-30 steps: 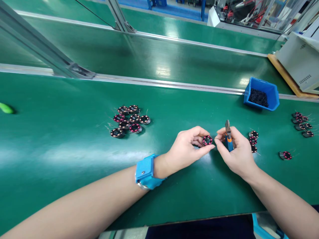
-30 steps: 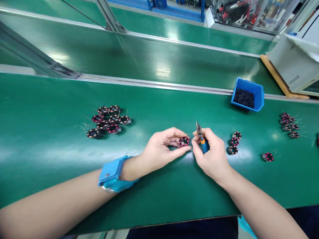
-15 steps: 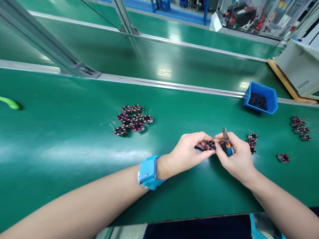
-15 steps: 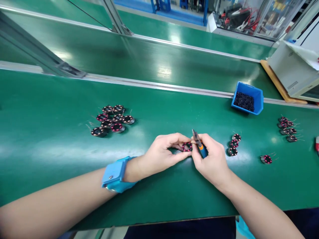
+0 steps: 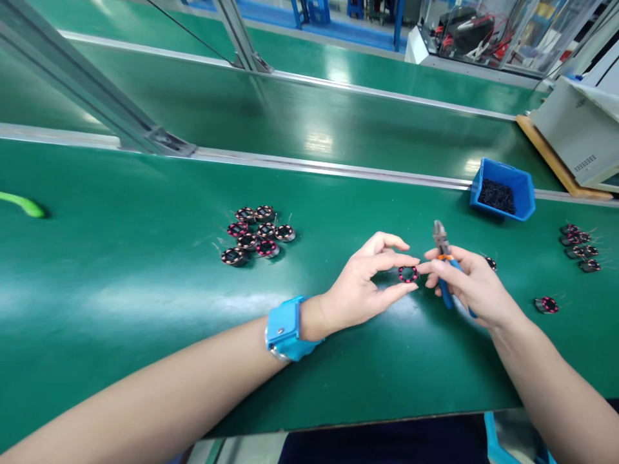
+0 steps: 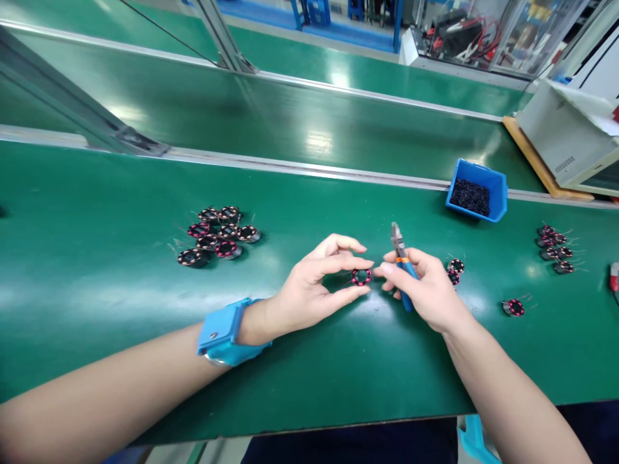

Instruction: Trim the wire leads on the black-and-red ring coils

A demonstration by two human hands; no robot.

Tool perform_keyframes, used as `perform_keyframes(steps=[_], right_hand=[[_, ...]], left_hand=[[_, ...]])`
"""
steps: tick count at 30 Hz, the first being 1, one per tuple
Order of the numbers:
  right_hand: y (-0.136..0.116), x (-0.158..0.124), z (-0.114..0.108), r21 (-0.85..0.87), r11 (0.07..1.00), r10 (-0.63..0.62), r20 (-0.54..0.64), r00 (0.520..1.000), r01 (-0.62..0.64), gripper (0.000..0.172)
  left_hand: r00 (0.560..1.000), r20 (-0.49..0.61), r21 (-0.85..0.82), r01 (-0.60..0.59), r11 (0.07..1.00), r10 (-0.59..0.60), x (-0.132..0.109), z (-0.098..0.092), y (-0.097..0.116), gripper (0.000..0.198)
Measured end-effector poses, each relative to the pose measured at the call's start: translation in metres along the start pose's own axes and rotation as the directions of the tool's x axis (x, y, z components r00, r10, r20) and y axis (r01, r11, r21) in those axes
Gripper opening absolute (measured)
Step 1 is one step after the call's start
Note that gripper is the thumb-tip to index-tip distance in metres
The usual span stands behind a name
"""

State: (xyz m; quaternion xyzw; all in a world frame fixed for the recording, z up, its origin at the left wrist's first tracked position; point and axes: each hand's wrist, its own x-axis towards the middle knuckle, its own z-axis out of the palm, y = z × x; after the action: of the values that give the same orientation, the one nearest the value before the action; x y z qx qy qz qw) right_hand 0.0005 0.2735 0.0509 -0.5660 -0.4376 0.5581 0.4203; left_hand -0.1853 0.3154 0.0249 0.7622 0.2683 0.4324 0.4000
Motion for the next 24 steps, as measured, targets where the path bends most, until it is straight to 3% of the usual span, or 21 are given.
perform_keyframes(steps=[3, 5, 9, 15, 20, 24], right_hand=[[0.002, 0.003, -0.003, 0.026, 0.996, 0.079, 0.128, 0.989, -0.083, 0.038], [0.004, 0.002, 0.000, 0.062, 0.995, 0.065, 0.120, 0.991, -0.072, 0.039], [0.006, -0.001, 0.007, 0.129, 0.991, 0.037, 0.011, 0.999, -0.038, 0.039], [0.009, -0.004, 0.013, 0.079, 0.995, -0.063, -0.004, 0.998, 0.063, 0.031], [0.017, -0.005, 0.016, 0.129, 0.991, -0.047, 0.080, 0.996, 0.036, 0.034], [0.019, -0.006, 0.020, 0.199, 0.979, 0.024, 0.086, 0.996, -0.041, 0.034]], left_hand=[[0.987, 0.144, -0.047, -0.064, 0.997, 0.070, 0.000, -0.001, -0.001, 0.022], [0.986, 0.154, -0.068, -0.057, 0.996, 0.067, 0.000, -0.002, -0.001, 0.031], [0.987, 0.076, -0.043, 0.142, 0.989, -0.139, -0.001, -0.003, 0.002, 0.062], [0.922, 0.098, -0.220, 0.387, 0.896, -0.374, 0.001, 0.000, 0.006, 0.038], [0.904, 0.171, -0.366, 0.427, 0.827, -0.391, 0.001, 0.004, 0.004, 0.034], [0.914, 0.212, -0.407, 0.404, 0.820, -0.345, 0.001, 0.002, 0.005, 0.037]])
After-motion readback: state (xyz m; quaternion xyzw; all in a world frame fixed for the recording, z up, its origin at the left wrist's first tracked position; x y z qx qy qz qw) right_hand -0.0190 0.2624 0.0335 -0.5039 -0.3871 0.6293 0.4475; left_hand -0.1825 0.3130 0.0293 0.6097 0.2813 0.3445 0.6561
